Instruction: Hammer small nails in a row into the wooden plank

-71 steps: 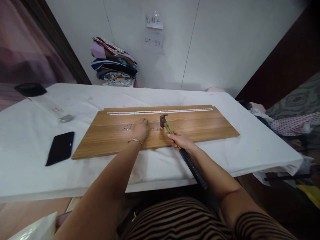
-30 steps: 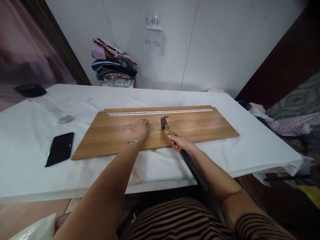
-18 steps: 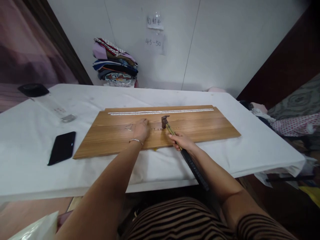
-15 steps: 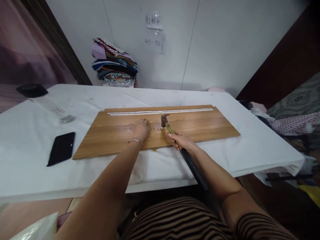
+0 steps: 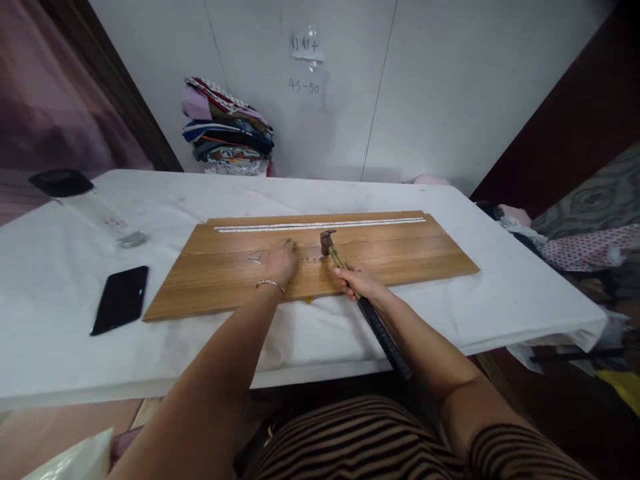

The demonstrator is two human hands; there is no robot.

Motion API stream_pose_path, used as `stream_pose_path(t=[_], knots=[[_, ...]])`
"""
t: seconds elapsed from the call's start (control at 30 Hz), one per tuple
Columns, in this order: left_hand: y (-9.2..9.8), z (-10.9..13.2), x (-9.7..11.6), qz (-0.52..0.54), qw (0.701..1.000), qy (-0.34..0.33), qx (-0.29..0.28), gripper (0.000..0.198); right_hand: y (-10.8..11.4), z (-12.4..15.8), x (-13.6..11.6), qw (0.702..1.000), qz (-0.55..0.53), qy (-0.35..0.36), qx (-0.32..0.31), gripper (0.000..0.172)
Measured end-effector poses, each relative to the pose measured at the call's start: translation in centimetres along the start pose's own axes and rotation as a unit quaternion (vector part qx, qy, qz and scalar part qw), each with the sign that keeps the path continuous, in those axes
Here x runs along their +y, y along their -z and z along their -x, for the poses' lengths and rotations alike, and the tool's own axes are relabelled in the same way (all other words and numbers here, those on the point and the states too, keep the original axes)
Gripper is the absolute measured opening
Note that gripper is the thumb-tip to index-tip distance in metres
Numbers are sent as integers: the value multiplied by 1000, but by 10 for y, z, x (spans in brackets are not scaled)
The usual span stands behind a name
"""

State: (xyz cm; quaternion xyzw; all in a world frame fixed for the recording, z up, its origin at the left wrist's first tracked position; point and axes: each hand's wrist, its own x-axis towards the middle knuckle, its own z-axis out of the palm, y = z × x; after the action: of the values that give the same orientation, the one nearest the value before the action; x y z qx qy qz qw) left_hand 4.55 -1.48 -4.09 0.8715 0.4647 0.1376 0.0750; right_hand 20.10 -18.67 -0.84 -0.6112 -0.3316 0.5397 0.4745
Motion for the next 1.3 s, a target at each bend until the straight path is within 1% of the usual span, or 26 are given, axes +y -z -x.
stream_pose_path(t=[0.17, 0.37, 0.5, 0.7, 0.87, 1.0, 1.3], knots=[[-2, -1, -2, 3, 1000, -4, 6, 43, 2, 1, 4, 1000, 6, -7, -21, 41], [1, -1, 0, -7, 1000, 2, -8, 44, 0, 0, 3, 1000, -8, 0, -4, 36], [0, -2, 0, -10, 1000, -1, -13, 47, 0, 1, 4, 1000, -8, -7, -10, 37], [-4, -3, -2, 6, 1000, -5, 7, 45, 0, 2, 2, 1000, -7, 0, -5, 36], [-5, -3, -3, 6, 1000, -5, 11, 45, 1, 3, 3, 1000, -8, -7, -16, 39], [-6, -4, -4, 6, 1000, -8, 13, 43, 1, 3, 2, 1000, -7, 2, -14, 37], [-5, -4, -3, -6, 1000, -9, 8, 43, 3, 3, 4, 1000, 1, -5, -20, 42]])
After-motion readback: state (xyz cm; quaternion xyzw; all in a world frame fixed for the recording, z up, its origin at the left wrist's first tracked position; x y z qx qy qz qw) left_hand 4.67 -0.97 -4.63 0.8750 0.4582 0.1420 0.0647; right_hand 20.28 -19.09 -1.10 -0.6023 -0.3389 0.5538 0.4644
